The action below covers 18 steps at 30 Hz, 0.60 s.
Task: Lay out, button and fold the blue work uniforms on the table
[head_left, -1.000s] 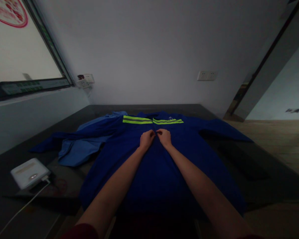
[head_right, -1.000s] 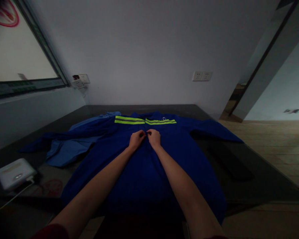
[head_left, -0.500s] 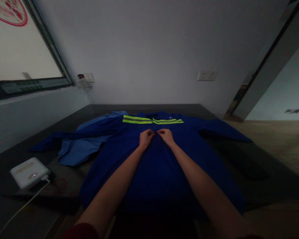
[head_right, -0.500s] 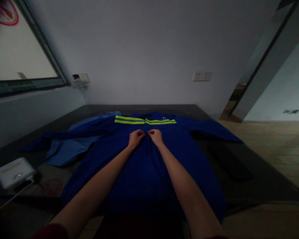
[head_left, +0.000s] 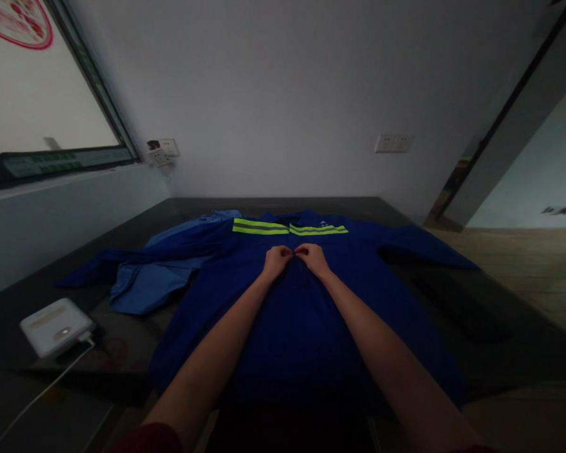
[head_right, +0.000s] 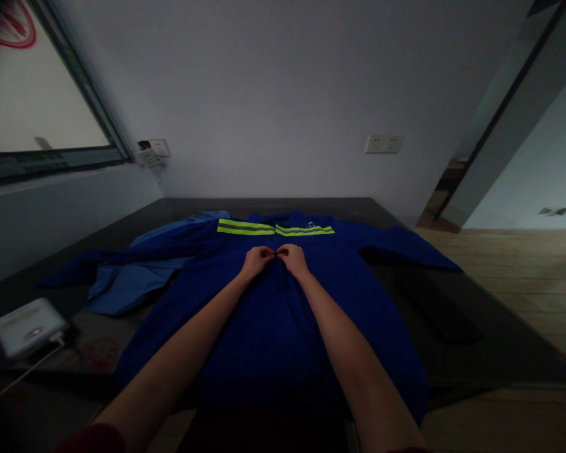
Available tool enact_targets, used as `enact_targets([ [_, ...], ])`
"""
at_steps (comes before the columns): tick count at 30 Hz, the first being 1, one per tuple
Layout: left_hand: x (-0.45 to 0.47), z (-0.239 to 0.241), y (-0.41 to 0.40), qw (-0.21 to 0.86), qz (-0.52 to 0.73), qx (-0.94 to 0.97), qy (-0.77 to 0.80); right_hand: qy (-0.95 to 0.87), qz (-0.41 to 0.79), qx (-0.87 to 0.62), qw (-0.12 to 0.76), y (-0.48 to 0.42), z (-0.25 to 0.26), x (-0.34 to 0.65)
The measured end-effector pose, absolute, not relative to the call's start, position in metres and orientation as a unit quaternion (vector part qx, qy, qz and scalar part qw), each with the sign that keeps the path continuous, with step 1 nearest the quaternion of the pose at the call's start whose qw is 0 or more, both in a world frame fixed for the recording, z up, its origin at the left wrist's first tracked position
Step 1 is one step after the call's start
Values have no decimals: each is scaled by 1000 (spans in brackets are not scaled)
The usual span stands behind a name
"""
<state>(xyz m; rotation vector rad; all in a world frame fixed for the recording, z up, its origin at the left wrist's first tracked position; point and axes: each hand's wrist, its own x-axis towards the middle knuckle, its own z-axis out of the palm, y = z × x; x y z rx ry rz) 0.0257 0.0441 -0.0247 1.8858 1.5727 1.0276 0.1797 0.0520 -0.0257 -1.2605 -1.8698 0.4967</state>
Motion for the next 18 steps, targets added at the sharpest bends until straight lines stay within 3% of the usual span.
enact_targets([
  [8,27,-30,56,332,362,645,586,-732,147,-532,400,53,-33,174],
  [18,28,-42,60,347,389,609,598,-718,114,-562,395,46,-33,167],
])
